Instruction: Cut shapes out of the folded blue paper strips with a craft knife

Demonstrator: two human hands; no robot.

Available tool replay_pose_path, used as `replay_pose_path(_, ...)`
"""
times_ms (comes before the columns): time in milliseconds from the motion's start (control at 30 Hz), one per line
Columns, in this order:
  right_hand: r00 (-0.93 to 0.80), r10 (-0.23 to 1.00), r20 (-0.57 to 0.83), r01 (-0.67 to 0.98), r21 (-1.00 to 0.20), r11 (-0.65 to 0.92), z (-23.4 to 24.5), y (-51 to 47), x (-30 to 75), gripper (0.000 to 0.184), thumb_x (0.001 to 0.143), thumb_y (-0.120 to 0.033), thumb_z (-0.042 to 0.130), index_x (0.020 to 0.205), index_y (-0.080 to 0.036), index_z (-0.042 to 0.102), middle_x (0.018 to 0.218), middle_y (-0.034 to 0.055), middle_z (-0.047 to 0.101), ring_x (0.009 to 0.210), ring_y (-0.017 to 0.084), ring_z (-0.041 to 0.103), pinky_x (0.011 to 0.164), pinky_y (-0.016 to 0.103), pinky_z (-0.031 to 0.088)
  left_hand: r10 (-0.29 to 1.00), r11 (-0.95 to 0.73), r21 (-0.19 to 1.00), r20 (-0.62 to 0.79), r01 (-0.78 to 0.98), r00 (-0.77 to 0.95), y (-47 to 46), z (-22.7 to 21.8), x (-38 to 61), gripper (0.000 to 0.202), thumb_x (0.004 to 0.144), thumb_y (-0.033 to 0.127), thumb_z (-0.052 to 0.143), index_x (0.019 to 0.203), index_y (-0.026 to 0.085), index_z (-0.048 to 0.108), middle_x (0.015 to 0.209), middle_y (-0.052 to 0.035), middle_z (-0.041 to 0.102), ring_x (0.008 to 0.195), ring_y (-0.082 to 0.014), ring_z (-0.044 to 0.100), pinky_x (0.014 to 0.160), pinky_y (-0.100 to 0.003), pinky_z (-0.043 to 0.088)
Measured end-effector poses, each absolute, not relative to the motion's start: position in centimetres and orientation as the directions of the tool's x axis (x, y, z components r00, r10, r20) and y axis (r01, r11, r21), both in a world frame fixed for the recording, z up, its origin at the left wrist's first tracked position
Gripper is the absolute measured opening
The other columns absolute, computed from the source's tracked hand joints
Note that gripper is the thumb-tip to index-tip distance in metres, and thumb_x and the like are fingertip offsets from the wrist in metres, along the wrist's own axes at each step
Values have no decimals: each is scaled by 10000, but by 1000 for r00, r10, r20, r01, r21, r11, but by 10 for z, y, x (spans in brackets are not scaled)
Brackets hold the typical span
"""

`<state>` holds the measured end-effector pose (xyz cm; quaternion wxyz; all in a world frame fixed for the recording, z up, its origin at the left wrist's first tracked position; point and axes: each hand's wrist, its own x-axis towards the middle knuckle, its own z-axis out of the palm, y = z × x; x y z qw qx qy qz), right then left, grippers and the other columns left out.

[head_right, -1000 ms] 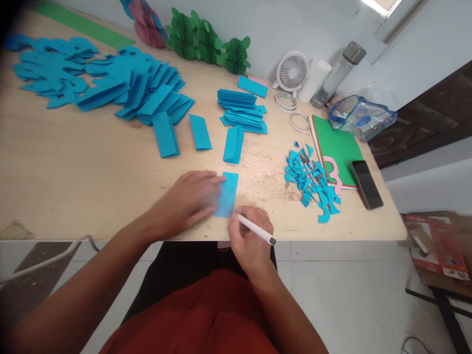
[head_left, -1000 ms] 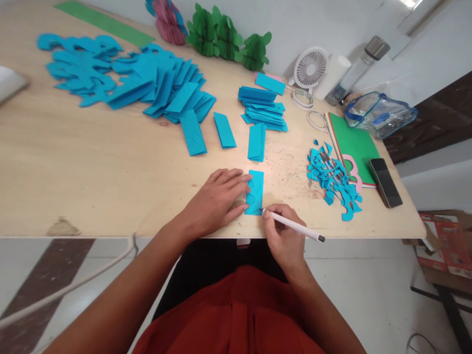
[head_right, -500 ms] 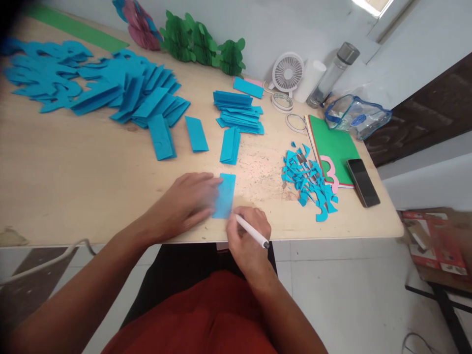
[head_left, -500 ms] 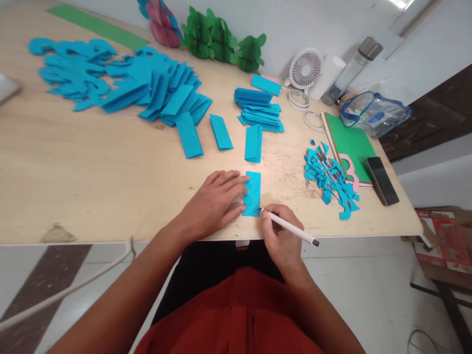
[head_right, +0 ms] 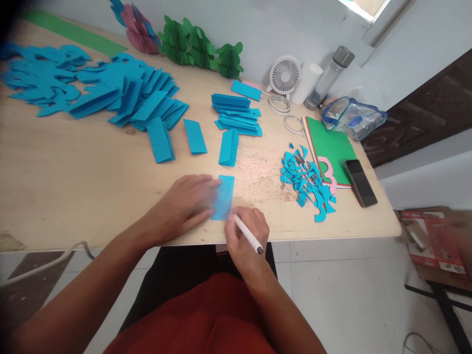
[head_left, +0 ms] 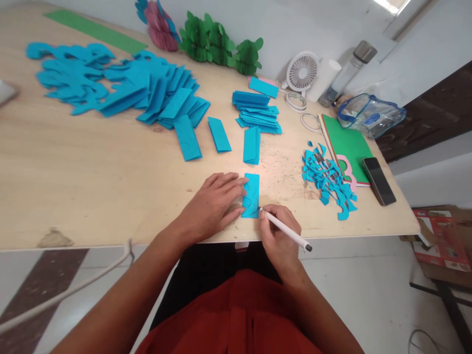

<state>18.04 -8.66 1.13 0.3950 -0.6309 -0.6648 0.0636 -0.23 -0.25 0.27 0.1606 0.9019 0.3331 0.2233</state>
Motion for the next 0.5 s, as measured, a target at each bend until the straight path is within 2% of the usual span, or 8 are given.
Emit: replay_pose_path(500, 84, 877, 473, 808, -547, 217, 12, -84, 177, 166, 922, -141, 490, 855, -199, 632, 798, 55, 691, 744, 182, 635, 691, 308, 496, 664, -734, 435, 298, 522, 686, -2, 4, -3, 289, 932, 304, 453, 1129, 163, 610, 1380, -144, 586, 1330, -334, 450, 1084, -556, 370)
